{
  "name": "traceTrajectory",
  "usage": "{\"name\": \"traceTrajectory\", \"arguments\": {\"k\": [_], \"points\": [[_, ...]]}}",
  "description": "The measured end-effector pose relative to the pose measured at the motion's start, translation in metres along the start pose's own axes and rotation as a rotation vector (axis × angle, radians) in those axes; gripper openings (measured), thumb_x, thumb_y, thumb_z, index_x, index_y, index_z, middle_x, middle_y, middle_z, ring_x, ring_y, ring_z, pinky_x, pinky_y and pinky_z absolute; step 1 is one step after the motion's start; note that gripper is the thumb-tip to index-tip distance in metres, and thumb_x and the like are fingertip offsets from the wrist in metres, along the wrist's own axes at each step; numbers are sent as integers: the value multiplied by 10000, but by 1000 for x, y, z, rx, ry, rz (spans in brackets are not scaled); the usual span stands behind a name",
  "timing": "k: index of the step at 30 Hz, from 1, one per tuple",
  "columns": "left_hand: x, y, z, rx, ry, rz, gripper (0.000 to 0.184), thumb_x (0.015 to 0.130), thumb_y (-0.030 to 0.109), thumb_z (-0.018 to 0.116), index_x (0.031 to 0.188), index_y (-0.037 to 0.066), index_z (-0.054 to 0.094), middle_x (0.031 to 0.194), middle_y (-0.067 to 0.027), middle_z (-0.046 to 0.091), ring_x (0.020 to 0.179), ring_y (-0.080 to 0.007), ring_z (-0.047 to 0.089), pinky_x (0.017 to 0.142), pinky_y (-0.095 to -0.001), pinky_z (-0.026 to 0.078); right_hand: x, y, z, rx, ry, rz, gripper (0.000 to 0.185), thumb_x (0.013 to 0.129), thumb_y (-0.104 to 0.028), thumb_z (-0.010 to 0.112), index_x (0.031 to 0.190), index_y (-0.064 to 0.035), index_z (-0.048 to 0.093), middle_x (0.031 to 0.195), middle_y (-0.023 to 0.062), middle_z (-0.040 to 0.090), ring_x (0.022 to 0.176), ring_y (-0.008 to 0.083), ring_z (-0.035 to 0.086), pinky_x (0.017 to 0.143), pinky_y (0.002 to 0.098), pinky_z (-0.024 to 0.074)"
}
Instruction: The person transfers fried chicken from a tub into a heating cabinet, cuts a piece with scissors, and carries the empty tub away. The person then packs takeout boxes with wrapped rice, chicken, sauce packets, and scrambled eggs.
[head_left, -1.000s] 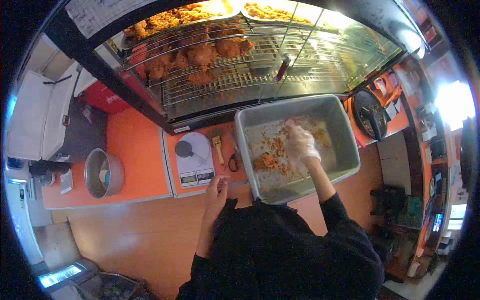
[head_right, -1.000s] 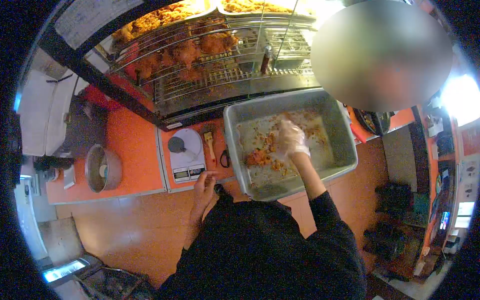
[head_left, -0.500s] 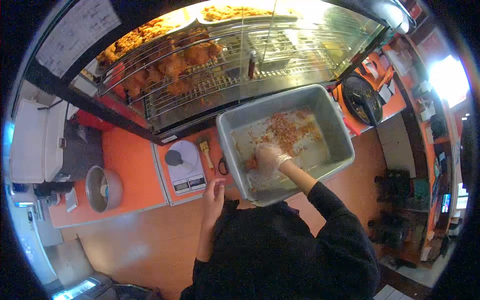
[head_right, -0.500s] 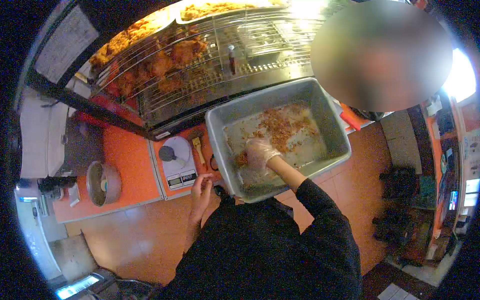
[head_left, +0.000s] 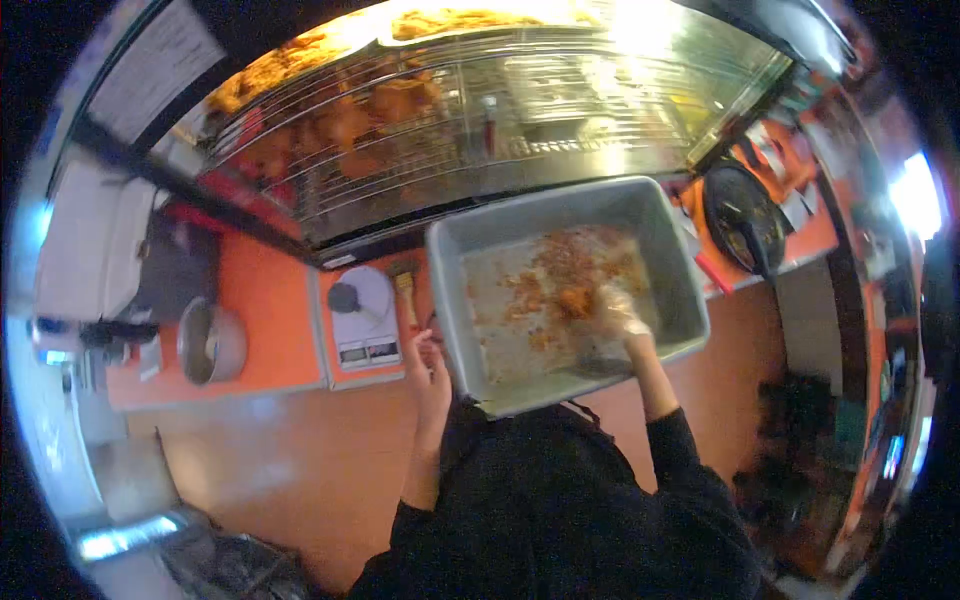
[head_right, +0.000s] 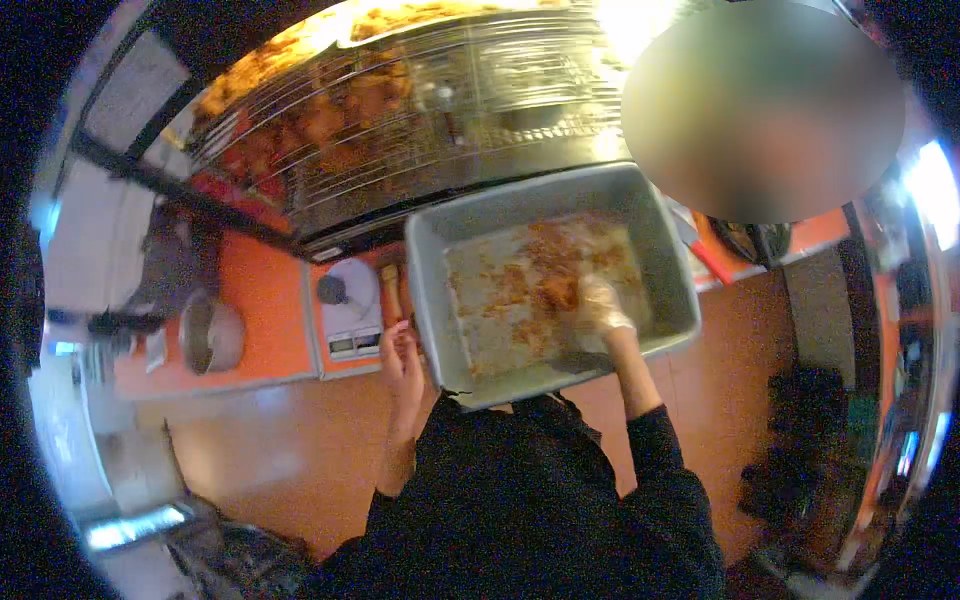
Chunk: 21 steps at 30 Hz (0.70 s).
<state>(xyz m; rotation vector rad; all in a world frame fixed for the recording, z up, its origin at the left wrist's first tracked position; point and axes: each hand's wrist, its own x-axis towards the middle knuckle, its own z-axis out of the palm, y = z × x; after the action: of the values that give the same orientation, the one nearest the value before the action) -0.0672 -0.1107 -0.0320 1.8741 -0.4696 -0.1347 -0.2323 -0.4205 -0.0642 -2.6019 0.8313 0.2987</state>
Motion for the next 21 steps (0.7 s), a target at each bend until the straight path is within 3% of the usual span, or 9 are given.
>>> {"name": "traceTrajectory", "arguments": {"k": [2, 4, 5, 6, 10, 11, 13, 17, 21], "points": [[19, -59, 3, 367, -152, -26, 281, 906, 98, 511, 1179, 35, 527, 1189, -128, 533, 968, -288, 563, 835, -403, 458, 3, 34, 21, -25, 397, -240, 466, 707, -277, 763, 1042, -12, 578, 934, 193, 619, 871, 343, 601, 752, 409, 493], [34, -93, 9, 589, -280, -43, 294, 915, 96, 487, 1199, 24, 516, 1232, -145, 522, 1001, -320, 561, 848, -435, 456, -17, -11, -32, 47, 356, -7, 337, 759, -310, 720, 916, -26, 629, 853, 200, 620, 802, 367, 596, 714, 435, 483], [35, -97, 21, 720, -152, 191, 321, 926, 178, 481, 1201, 14, 501, 1180, -197, 540, 997, -367, 558, 828, -457, 454, -18, -21, -40, 110, 476, 61, 440, 855, -407, 595, 703, 4, 634, 804, 215, 642, 716, 347, 609, 635, 441, 450], [41, -106, 33, 839, -18, 437, 370, 937, 260, 475, 1203, 4, 486, 1127, -248, 559, 993, -415, 555, 807, -479, 453, -19, -31, -51, 106, 492, 54, 440, 855, -407, 595, 703, 4, 634, 804, 215, 642, 716, 347, 609, 635, 441, 450], [46, -134, 62, 795, 165, 535, 382, 940, 247, 451, 1219, -14, 461, 1144, -277, 535, 893, -467, 569, 757, -505, 472, -30, -32, -62, 114, 493, 293, 572, 903, -483, 506, 669, 28, 610, 662, 233, 592, 639, 377, 591, 578, 460, 424], [50, -128, 65, 536, 29, 80, 380, 957, 243, 416, 1232, -17, 453, 1133, -276, 543, 869, -452, 582, 735, -499, 484, -32, -29, -59, 139, 556, 251, 576, 897, -497, 509, 671, 23, 614, 670, 234, 593, 640, 372, 593, 577, 450, 427], [50, -108, 61, 267, -115, -370, 381, 974, 239, 381, 1244, -20, 445, 1121, -275, 550, 846, -437, 595, 712, -492, 496, -44, -44, -74, 171, 466, 337, 494, 890, -461, 541, 732, -3, 640, 714, 218, 616, 656, 358, 606, 593, 424, 449], [45, -48, 34, -471, -198, -424, 396, 978, 319, 354, 1014, -26, 546, 887, -258, 616, 825, -374, 608, 668, -458, 480, -45, -40, -46, 276, 616, 165, 397, 893, -405, 545, 807, -34, 657, 764, 202, 638, 714, 382, 615, 631, 438, 483], [55, -161, 26, 282, -358, -145, 294, 896, 260, 515, 862, -13, 617, 780, -229, 628, 760, -322, 629, 642, -439, 476, -46, -72, -52, 384, 819, -8, 245, 861, -297, 629, 863, -57, 680, 822, 156, 665, 798, 317, 636, 682, 383, 499]]}}
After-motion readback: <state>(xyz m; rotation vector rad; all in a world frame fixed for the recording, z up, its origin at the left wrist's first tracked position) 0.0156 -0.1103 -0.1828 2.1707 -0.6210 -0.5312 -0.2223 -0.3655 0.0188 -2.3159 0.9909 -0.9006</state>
